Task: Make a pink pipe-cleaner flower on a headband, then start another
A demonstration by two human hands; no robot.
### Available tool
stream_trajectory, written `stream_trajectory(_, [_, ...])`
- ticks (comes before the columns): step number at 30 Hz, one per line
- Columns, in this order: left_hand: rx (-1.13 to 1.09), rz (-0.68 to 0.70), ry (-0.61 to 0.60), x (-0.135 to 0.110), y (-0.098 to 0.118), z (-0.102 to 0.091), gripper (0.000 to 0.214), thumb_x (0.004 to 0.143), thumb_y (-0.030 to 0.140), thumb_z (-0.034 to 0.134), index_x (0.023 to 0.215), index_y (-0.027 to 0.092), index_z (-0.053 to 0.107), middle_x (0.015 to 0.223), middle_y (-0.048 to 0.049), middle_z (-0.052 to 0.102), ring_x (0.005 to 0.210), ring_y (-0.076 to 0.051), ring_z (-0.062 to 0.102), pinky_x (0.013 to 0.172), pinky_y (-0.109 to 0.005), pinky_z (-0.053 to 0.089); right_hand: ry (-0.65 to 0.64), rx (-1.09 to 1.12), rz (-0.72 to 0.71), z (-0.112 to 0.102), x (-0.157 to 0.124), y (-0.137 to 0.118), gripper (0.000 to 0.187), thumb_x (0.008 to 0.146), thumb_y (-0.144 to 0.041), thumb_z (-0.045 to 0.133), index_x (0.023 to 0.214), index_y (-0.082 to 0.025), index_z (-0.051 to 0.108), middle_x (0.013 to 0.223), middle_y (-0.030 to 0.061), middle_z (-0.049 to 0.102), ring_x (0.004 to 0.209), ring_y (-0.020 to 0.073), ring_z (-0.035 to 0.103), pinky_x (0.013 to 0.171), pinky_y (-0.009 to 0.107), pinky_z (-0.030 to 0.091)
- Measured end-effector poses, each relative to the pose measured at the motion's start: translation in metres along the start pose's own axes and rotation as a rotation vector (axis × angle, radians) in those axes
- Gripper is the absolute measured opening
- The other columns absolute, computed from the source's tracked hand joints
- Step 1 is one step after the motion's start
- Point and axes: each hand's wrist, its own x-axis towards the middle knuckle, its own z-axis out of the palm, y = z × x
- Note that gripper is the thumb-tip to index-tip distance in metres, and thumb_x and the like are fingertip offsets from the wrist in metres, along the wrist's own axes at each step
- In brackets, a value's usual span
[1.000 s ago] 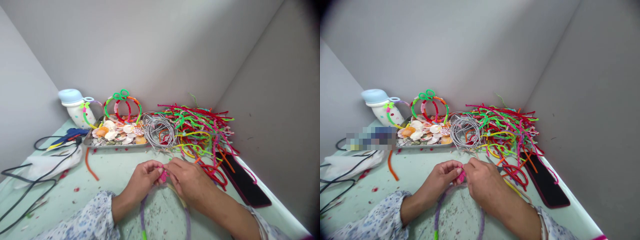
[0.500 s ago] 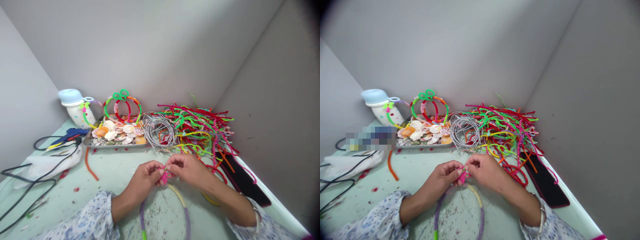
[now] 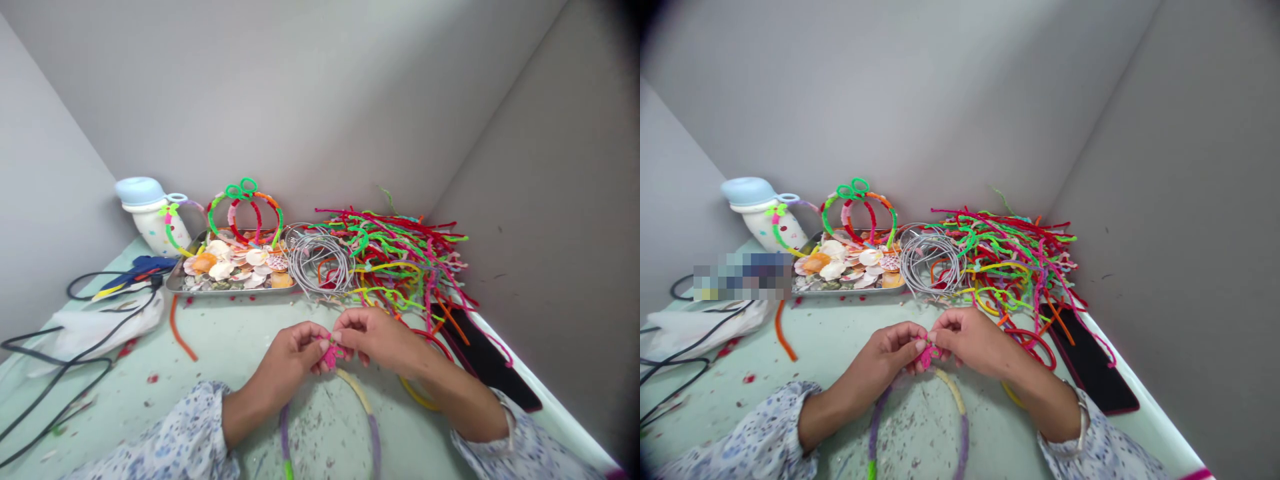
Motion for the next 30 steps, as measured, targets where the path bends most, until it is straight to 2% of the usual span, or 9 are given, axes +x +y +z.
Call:
stream_trajectory(10, [-0.033, 0.007, -0.026, -0.001, -0.001, -0.001, 0.021, 0.075, 0.032, 0.066, 0.081, 0.012, 0.063, 0.062, -0.0022, 0.063, 0.054, -0.011, 0.052, 0.056, -0.024, 0.04, -0.017, 0.011, 0.018, 0.001, 0.002, 0.004, 0.014, 0.079, -0.028, 0.057, 0.073, -0.016, 0.059, 0.055, -0.002, 0.059, 0.043, 0.0068, 0.046, 0.041, 0.018, 0.034])
stream_trajectory(17, [-0.06, -0.014, -0.049, -0.001, 0.0, 0.0, 0.025, 0.076, 0.036, 0.067, 0.083, 0.012, 0.063, 0.063, -0.0035, 0.065, 0.054, -0.01, 0.052, 0.054, -0.023, 0.039, -0.017, -0.02, 0.032, 0.003, 0.002, 0.001, 0.011, 0.079, -0.024, 0.054, 0.072, -0.015, 0.056, 0.054, -0.0028, 0.056, 0.042, 0.0058, 0.039, 0.041, 0.019, 0.028])
stream_trajectory(25, [-0.081, -0.05, -0.056, 0.0, 0.0, -0.002, 0.027, 0.076, 0.036, 0.067, 0.084, 0.011, 0.065, 0.062, -0.0029, 0.064, 0.052, -0.009, 0.053, 0.053, -0.022, 0.039, 0.068, -0.099, -0.187, 0.006, 0.006, 0.012, 0.01, 0.081, -0.022, 0.053, 0.073, -0.016, 0.055, 0.063, -0.0032, 0.053, 0.057, 0.0098, 0.046, 0.054, 0.022, 0.035])
stream_trajectory(30, [-0.075, -0.055, -0.024, 0.001, -0.001, -0.002, 0.023, 0.077, 0.034, 0.067, 0.078, 0.012, 0.063, 0.06, -0.0023, 0.063, 0.05, -0.009, 0.052, 0.051, -0.021, 0.038, 0.181, -0.297, -0.306, 0.012, 0.004, 0.012, 0.008, 0.081, -0.019, 0.051, 0.074, -0.018, 0.053, 0.064, -0.004, 0.051, 0.059, 0.0103, 0.044, 0.054, 0.022, 0.032])
